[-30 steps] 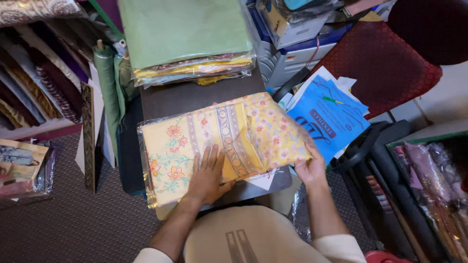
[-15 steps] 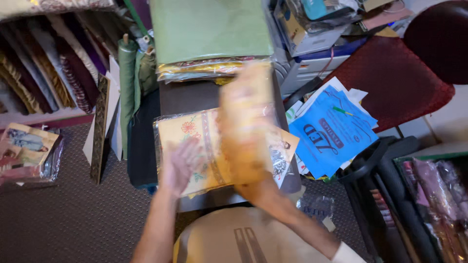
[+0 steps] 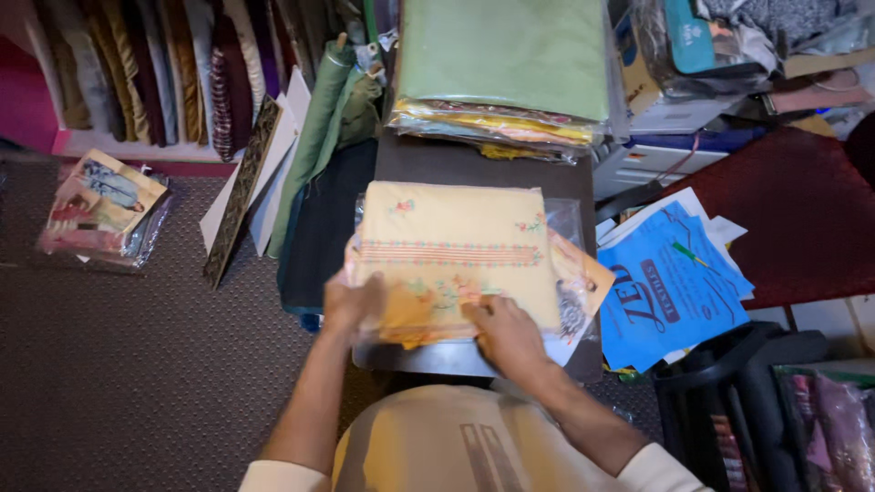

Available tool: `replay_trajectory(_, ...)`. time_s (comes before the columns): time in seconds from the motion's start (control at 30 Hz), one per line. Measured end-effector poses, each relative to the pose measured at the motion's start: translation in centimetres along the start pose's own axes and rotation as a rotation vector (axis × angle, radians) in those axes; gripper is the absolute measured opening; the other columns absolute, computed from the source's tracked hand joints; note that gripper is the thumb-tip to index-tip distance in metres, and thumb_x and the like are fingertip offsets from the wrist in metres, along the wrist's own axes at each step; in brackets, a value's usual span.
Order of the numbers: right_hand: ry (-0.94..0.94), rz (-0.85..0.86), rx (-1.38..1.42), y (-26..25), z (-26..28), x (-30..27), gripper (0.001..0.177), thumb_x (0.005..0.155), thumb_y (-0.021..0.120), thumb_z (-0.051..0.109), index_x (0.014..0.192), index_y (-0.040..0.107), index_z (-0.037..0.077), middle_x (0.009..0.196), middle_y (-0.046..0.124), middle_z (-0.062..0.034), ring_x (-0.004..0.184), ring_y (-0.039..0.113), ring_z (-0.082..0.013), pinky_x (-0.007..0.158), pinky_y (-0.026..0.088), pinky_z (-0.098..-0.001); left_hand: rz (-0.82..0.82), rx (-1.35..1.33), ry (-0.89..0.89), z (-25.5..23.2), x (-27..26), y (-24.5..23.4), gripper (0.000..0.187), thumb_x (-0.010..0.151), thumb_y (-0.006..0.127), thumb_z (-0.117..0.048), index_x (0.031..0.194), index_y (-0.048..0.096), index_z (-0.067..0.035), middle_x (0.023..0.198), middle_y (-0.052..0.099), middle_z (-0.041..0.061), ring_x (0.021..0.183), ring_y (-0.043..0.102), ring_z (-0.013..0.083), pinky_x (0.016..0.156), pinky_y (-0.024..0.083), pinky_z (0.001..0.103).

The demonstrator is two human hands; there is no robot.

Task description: The person unpackages a yellow floral-patterned garment, unfolds the fabric to its full size, and then refolds it along with several other fabric pieces, placing them back into a plastic sleeve.

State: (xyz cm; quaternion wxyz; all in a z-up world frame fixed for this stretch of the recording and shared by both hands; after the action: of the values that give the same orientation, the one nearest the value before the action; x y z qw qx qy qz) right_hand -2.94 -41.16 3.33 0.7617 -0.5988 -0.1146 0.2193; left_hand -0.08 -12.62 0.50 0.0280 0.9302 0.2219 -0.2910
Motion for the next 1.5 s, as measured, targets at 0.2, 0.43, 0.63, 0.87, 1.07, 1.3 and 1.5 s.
replay_trajectory(0.2,0.192,0.073,-0.016,-3.9,-5.1,0.5,0.060,0.079,0.065,0.017,0.136,0.062,0.037,0.125,0.058,-0.0004,0.112,0.063,-0.0317,0.090,0.057,-0.0437,0.102,0.031,-0.001,7.9,4.9,1.7,0.019,0.086,0.081,-0.020,0.101,0.074,-0.012,0.084,0.073,0.008,0.073,0.069,0.0221,0.061,0.054,0.035)
replay_trajectory(0.43,0.236,0.256,0.300,-7.9,8.5,5.2,0.076,0.082,0.072,0.059,0.146,0.048,0.025,0.130,0.057,-0.0087,0.122,0.062,-0.0374,0.100,0.054,-0.0562,-0.004,-0.052,-0.082,1.0,-1.9,-0.5,0.036,0.098,0.066,-0.034,0.127,0.073,-0.015,0.108,0.072,0.016,0.087,0.070,0.0288,0.072,0.063,0.042)
replay_trajectory(0.63,0.245,0.297,0.303,-3.9,10.8,8.9,0.089,0.082,0.072,0.037,0.156,0.026,0.016,0.132,0.047,-0.0189,0.119,0.060,-0.0497,0.097,0.053,-0.0648,0.100,-0.176,-0.117,1.0,-4.5,-0.5,0.033,0.096,0.066,-0.019,0.125,0.071,-0.006,0.109,0.071,0.020,0.081,0.072,0.0312,0.072,0.065,0.045)
replay_trajectory(0.87,0.330,0.214,0.670,-4.3,6.6,8.1,0.095,0.071,0.091,0.037,0.152,0.046,0.017,0.108,0.058,-0.0103,0.104,0.070,-0.0318,0.099,0.054,-0.0441,0.102,0.021,-0.013,4.1,-3.1,-0.3,0.051,0.090,0.078,-0.044,0.125,0.072,-0.007,0.105,0.076,0.018,0.093,0.075,0.0308,0.071,0.064,0.042)
replay_trajectory(1.07,0.373,0.241,0.453,-7.5,9.5,9.3,0.079,0.086,0.074,0.054,0.148,0.045,0.015,0.131,0.058,-0.0175,0.124,0.063,-0.0392,0.107,0.047,-0.0543,-0.041,0.312,0.096,2.7,-0.2,-0.6,0.057,0.084,0.079,-0.047,0.134,0.066,-0.022,0.111,0.079,0.003,0.111,0.072,0.0277,0.096,0.058,0.043)
replay_trajectory(1.3,0.385,0.211,0.486,-4.2,7.7,10.9,0.076,0.083,0.077,0.054,0.145,0.045,0.025,0.129,0.060,-0.0106,0.124,0.064,-0.0318,0.107,0.049,-0.0501,-0.136,0.394,0.876,-4.4,-1.8,1.2,0.055,0.090,0.059,-0.014,0.143,0.060,0.001,0.129,0.066,0.026,0.124,0.063,0.0416,0.113,0.041,0.049)
replay_trajectory(1.5,0.448,0.204,0.796,-6.6,8.2,9.7,0.089,0.077,0.084,0.046,0.151,0.046,0.015,0.106,0.055,-0.0058,0.099,0.066,-0.0216,0.080,0.061,-0.0357,0.160,0.439,0.646,-10.2,-3.3,3.0,0.067,0.096,0.046,-0.026,0.160,0.033,-0.008,0.139,0.059,0.031,0.141,0.050,0.0431,0.126,0.020,0.057)
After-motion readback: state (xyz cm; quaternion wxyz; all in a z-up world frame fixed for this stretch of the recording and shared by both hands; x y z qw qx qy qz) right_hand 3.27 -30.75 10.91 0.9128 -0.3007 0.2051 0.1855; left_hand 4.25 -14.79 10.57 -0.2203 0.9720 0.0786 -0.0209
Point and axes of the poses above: each hand's wrist, its own x-axis towards the middle knuckle, its own y-axis out of the palm, z = x × y, the point moved 5 cm from there along x, towards the middle knuckle
